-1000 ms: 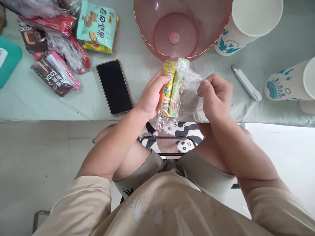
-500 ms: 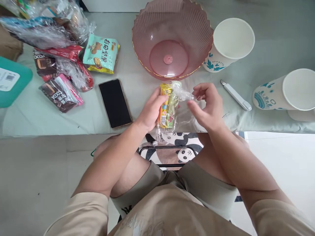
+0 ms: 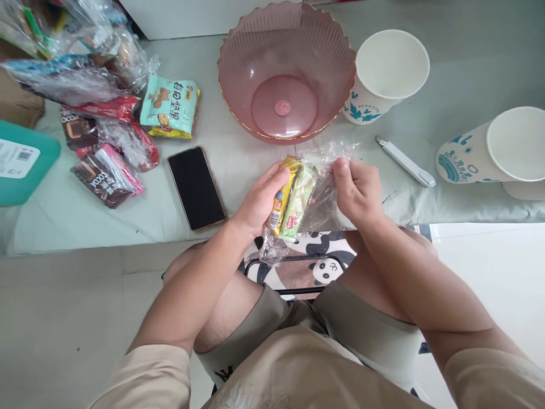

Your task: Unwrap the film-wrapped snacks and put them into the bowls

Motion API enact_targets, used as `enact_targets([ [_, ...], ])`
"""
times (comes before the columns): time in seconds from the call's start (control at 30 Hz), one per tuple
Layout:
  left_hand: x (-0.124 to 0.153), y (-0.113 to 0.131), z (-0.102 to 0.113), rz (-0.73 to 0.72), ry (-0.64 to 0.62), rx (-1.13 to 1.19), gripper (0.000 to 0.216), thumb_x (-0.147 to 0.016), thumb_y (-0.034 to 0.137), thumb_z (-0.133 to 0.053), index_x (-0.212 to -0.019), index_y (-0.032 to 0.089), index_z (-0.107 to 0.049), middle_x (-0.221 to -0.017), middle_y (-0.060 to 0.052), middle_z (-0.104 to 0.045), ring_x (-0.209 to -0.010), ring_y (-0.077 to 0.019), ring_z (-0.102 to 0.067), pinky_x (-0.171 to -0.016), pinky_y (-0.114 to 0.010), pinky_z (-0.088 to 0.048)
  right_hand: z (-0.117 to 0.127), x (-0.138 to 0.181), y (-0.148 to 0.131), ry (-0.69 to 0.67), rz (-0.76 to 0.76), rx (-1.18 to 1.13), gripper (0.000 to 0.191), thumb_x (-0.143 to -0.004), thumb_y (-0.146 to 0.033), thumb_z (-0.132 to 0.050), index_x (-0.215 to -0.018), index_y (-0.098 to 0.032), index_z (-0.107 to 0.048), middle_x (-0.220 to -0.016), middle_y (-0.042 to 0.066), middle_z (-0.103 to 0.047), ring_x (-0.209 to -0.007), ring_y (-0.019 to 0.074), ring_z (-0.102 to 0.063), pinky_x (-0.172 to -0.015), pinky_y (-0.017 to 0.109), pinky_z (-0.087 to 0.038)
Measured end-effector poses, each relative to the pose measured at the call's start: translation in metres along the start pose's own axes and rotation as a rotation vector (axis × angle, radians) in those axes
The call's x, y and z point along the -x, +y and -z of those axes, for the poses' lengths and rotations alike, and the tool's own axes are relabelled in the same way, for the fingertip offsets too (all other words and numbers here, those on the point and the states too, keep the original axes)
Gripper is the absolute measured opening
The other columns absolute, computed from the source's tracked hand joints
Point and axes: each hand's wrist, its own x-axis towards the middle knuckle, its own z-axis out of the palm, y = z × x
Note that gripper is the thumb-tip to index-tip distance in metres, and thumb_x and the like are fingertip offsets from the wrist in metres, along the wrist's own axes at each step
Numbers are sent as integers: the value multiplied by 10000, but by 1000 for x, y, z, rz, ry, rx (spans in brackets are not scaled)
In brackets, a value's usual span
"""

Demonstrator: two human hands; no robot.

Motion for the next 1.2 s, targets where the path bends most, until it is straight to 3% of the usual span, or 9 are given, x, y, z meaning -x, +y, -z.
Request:
enact_targets([
  [0.13, 0, -2, 0, -89, 80, 20, 247, -906, 446, -702, -1048, 247, -670, -932, -34, -768, -936, -276, -794, -790, -374, -652, 0, 0, -2, -89, -139, -115, 699, -934, -807, -469, -583, -209, -556, -451, -11, -505, -443, 110, -451, -470, 268, -332],
  [0.3, 0, -1, 1, -199, 149, 23, 220, -911, 441, -709, -1034, 269, -649, -1008, -10, -773, -1010, -250, -790, -834, -326, -638, 2, 1, -8, -164, -167, -166, 752, -896, -808, -534, -457, -205, -441, -393, -6, -448, -386, 90, -391, -408, 267, -274],
  [0.57, -4, 10, 6, -44, 225, 118, 384, -979, 521, -519, -1125, 213, -694, -933, -38, -784, -871, -220, -793, -732, -304, -639, -12, -3, 20, 293, -164, -379, 586, -1014, -689, -431, -623, -253, -407, -481, -21, -391, -428, 137, -415, -443, 309, -360],
  [0.7, -3, 10, 5, 8, 204, 122, 371, -999, 494, -474, -1092, 215, -701, -1026, -52, -801, -902, -219, -792, -723, -305, -642, -9, -6, 31, 238, -115, -391, 446, -944, -693, -575, -818, -266, -543, -653, -8, -548, -513, 143, -512, -461, 300, -388],
  [0.83, -4, 4, 5, 45, 125, 64, 338, -960, 482, -574, -1159, 227, -672, -1001, -58, -806, -891, -240, -799, -719, -318, -639, 3, -4, 26, 113, -5, -249, 508, -847, -719, -691, -1046, -254, -634, -811, 11, -666, -656, 149, -596, -601, 303, -460],
  [0.93, -6, 0, 9, 52, 111, 48, 346, -927, 491, -628, -1145, 225, -667, -927, -54, -800, -816, -242, -800, -694, -326, -635, 8, -1, 23, 3, 44, -222, 551, -925, -758, -537, -1054, -235, -654, -737, 12, -646, -663, 166, -601, -659, 328, -474],
  [1.03, -10, -1, 14, 96, 125, 73, 370, -948, 531, -565, -1073, 209, -699, -916, -61, -803, -826, -252, -802, -687, -338, -645, 9, 1, 23, -24, 167, -223, 672, -930, -823, -407, -1112, -226, -656, -861, 56, -677, -763, 202, -637, -720, 366, -504],
  [1.13, -11, 1, 15, 119, 119, 83, 414, -959, 557, -515, -1017, 200, -716, -926, -75, -808, -891, -271, -801, -697, -349, -655, 6, 2, 21, -29, 300, -51, 709, -774, -804, -679, -1185, -228, -650, -1086, 104, -695, -906, 247, -650, -802, 411, -533],
  [1.2, -10, 2, 12, 154, 111, 62, 431, -950, 573, -519, -1014, 191, -709, -904, -91, -799, -887, -278, -798, -689, -354, -651, 3, 2, 17, -1, 295, 60, 554, -792, -688, -752, -1113, -242, -681, -1096, 104, -703, -938, 255, -652, -823, 416, -536],
])
